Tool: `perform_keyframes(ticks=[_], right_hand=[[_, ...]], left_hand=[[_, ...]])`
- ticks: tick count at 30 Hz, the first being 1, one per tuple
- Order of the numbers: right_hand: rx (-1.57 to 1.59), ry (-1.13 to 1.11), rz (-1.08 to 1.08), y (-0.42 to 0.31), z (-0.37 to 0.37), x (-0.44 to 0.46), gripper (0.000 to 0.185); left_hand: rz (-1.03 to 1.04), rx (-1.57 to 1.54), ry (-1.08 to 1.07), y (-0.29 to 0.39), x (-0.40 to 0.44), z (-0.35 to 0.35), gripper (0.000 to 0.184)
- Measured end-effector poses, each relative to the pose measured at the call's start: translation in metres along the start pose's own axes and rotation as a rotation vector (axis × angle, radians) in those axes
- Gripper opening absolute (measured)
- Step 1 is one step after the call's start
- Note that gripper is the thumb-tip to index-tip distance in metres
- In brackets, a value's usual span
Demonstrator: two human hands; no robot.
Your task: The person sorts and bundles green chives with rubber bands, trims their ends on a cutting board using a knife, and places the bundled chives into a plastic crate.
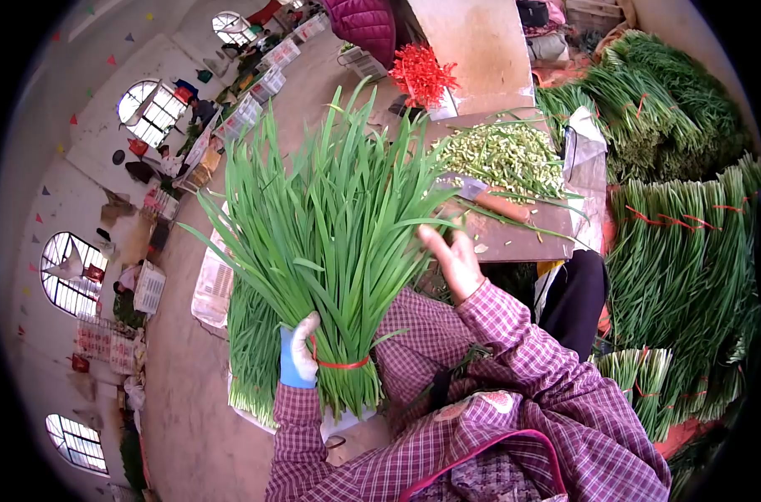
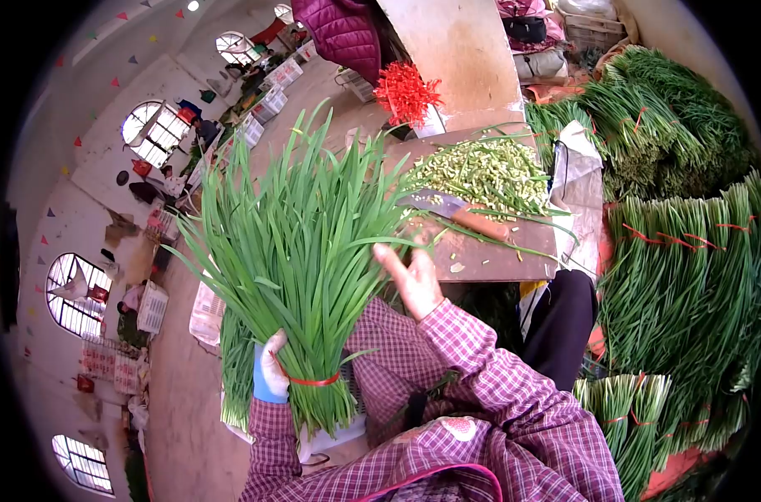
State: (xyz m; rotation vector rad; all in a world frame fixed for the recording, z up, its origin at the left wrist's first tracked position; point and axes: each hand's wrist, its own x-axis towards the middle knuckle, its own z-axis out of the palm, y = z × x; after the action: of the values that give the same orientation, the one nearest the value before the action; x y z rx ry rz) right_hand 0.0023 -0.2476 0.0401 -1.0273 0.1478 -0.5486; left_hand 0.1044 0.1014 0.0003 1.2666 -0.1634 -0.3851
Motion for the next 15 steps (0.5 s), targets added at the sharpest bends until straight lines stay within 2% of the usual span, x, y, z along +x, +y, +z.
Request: perform_keyframes(ticks=[1, 2, 3, 5, 7, 10, 15], right_hand=[[-0.075, 0.159, -0.148, -0.007, -0.009, 0.005, 0.061], [-0.006, 0.199, -0.357, -0.023, -0.011, 0.008, 0.056], [-0.144, 0.274, -0.516, -0.048, -0.009, 0.009, 0.047], [-0.484, 0.186, -0.803, -0.076, -0.008, 0.002, 0.034], [-0.719, -0.14, -1.066, -0.09, 0.007, -0.001, 0.024], [-0.882, -0.319, -1.107, -0.072, 0.031, 0.008, 0.019], [-1.024, -0.267, -1.022, -0.046, 0.017, 0.019, 0.016]], left_hand=[[-0.006, 0.003, 0.005, -0.001, -0.003, 0.001, 0.034], [-0.027, 0.009, 0.04, 0.0, -0.007, 0.003, 0.034], [-0.049, 0.016, 0.074, 0.0, -0.011, 0.007, 0.033], [-0.067, 0.006, 0.093, 0.012, -0.023, 0.034, 0.033], [-0.085, -0.001, 0.11, 0.015, -0.029, 0.043, 0.032], [-0.103, 0.03, 0.126, 0.012, -0.033, 0.039, 0.032], [-0.01, -0.011, 0.004, 0.003, -0.038, 0.022, 0.033]])
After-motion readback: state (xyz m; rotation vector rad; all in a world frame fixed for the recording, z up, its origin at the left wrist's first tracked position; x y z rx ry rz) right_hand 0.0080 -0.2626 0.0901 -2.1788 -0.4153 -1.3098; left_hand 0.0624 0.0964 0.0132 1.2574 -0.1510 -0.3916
